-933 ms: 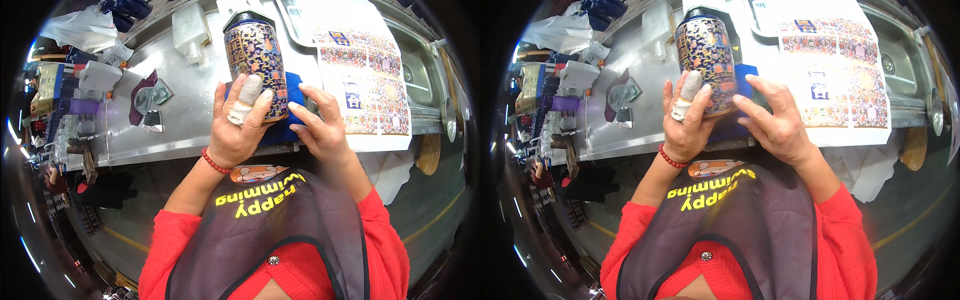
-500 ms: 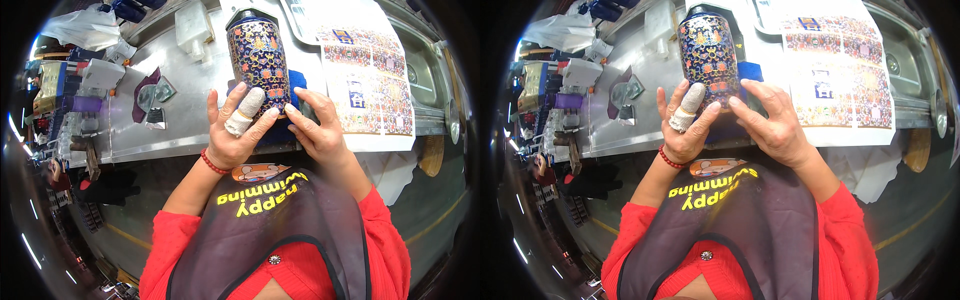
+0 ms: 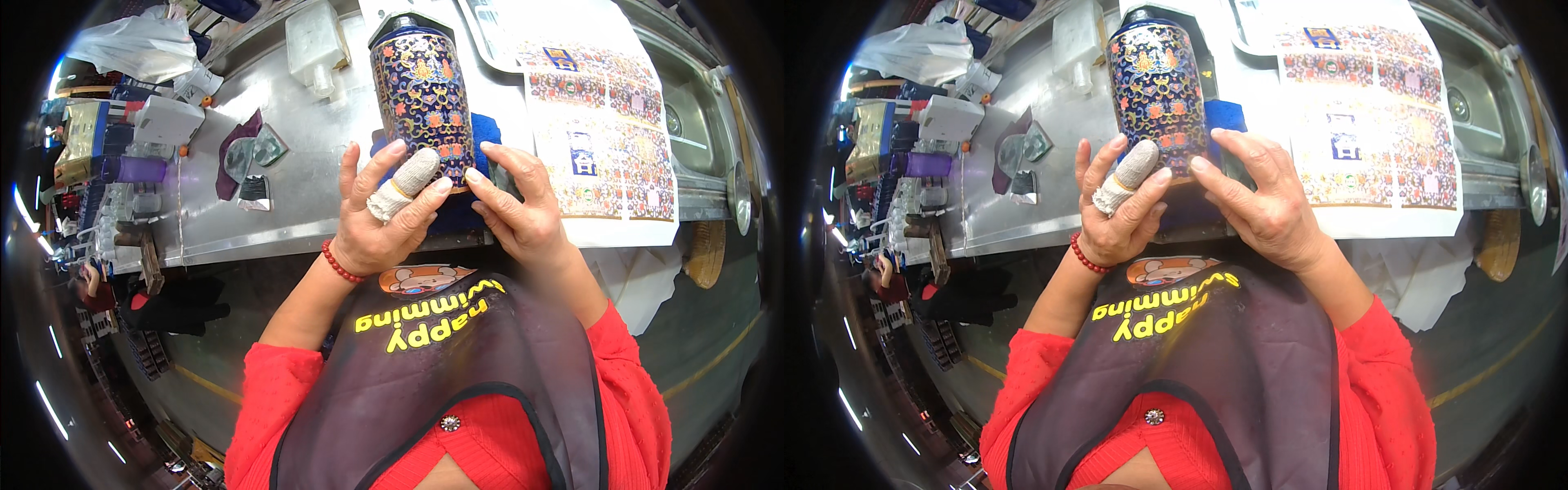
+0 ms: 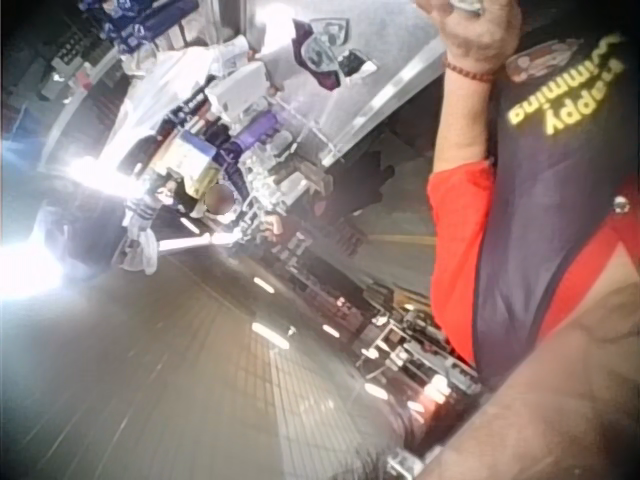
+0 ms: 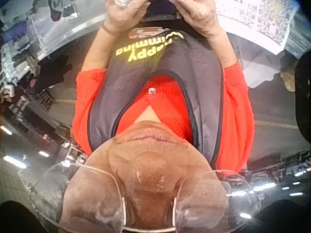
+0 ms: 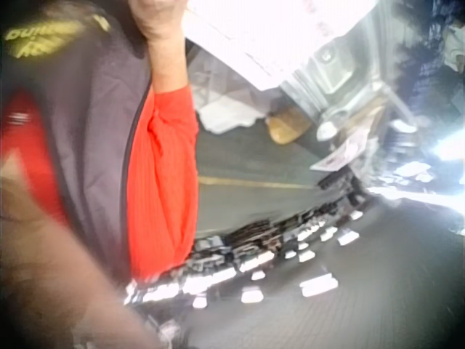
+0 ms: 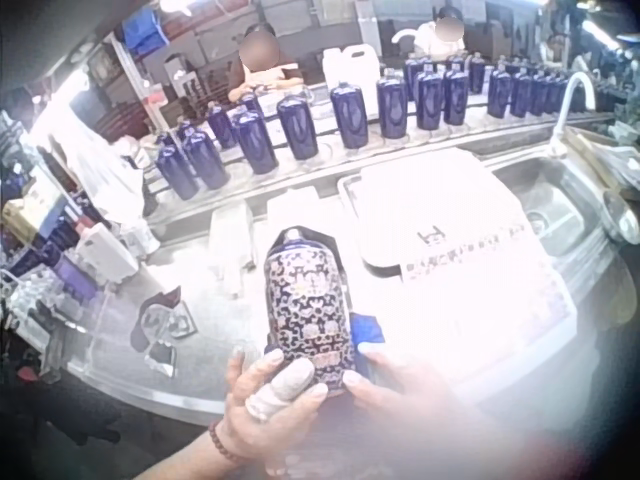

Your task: The person applies decorative stickers to a dark blue bottle, smoothing them with a green tool and rotating the bottle to cover different sides. They then place the finished bottle aside and pick up another bottle to repeat the process.

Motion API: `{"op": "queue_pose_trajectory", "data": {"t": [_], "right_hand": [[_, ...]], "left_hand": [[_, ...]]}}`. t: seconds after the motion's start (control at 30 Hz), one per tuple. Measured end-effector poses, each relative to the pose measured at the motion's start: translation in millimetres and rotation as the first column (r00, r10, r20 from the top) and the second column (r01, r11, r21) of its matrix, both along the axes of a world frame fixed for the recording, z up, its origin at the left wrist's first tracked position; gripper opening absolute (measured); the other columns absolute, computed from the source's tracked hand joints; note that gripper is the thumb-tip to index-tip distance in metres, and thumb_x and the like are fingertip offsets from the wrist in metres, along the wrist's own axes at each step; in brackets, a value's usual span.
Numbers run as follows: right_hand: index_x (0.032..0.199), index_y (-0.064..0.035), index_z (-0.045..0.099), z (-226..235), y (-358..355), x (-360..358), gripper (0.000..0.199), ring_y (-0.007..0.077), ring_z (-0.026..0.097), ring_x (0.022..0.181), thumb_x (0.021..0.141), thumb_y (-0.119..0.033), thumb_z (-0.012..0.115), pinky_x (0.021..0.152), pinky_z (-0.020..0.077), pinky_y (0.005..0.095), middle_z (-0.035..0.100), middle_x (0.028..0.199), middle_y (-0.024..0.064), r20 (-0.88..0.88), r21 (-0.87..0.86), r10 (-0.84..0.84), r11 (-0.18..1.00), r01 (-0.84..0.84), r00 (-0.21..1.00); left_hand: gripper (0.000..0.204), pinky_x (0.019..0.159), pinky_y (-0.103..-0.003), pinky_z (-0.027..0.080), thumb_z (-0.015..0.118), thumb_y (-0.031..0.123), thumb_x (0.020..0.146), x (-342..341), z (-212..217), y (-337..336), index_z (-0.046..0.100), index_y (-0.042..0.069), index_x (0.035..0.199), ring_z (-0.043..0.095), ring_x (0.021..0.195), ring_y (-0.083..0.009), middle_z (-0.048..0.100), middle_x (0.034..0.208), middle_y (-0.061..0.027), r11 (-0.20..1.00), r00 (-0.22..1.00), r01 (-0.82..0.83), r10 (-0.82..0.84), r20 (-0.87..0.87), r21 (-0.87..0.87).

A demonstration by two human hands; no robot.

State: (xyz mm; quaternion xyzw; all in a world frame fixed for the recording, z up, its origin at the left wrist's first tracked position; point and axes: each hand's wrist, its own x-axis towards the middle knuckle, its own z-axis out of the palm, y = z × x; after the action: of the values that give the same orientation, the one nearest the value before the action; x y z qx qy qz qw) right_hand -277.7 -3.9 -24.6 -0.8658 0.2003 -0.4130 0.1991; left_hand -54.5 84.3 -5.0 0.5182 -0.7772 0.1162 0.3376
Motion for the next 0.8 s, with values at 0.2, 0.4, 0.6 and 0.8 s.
{"op": "queue_pose_trajectory", "data": {"t": [0.2,0.4,0.6,0.8], "right_hand": [[0.123,-0.0048,0.071,0,0,-1,0.051,0.0396,0.058,0.122,0.073,0.003,0.079,0.102,0.0478,0.0478,0.059,0.135,0.0211,-0.008,-0.006,0.005,1.000,-0.005,1.000],[0.123,-0.0048,0.071,-3,1,-1,0.051,0.0394,0.058,0.122,0.073,0.002,0.079,0.102,0.0475,0.0481,0.059,0.135,0.0209,-0.004,-0.005,0.000,1.000,0.000,1.000],[0.125,-0.0084,0.069,1,-1,-2,0.049,0.0379,0.060,0.115,0.078,0.003,0.074,0.096,0.0510,0.0456,0.060,0.132,0.0180,-0.007,-0.029,-0.016,0.999,0.015,1.000],[0.114,-0.0006,0.058,10,-17,-4,0.037,0.0333,0.070,0.084,0.081,0.006,0.074,0.073,0.0572,0.0393,0.072,0.099,0.0154,0.170,0.021,0.029,0.999,-0.033,0.985]], "left_hand": [[0.038,0.123,-0.056,0.021,0.074,0.011,0.082,8,2,0,0.077,0.023,0.117,0.055,0.131,-0.0316,0.072,0.124,-0.0086,0.997,0.989,0.049,-0.040,0.142,-0.056],[0.031,0.122,-0.057,0.022,0.070,0.018,0.088,8,8,-1,0.075,0.029,0.117,0.054,0.130,-0.0259,0.071,0.125,0.0029,0.999,0.991,0.044,-0.040,0.127,-0.029],[0.034,0.120,-0.058,0.025,0.073,0.014,0.085,4,4,0,0.075,0.028,0.117,0.056,0.129,-0.0249,0.070,0.125,0.0019,0.998,0.993,0.046,-0.041,0.108,-0.045],[0.042,0.118,-0.060,0.026,0.077,0.012,0.082,0,-11,13,0.073,0.020,0.123,0.056,0.129,-0.0281,0.071,0.122,-0.0034,0.998,0.999,-0.028,0.030,0.042,-0.052]]}}
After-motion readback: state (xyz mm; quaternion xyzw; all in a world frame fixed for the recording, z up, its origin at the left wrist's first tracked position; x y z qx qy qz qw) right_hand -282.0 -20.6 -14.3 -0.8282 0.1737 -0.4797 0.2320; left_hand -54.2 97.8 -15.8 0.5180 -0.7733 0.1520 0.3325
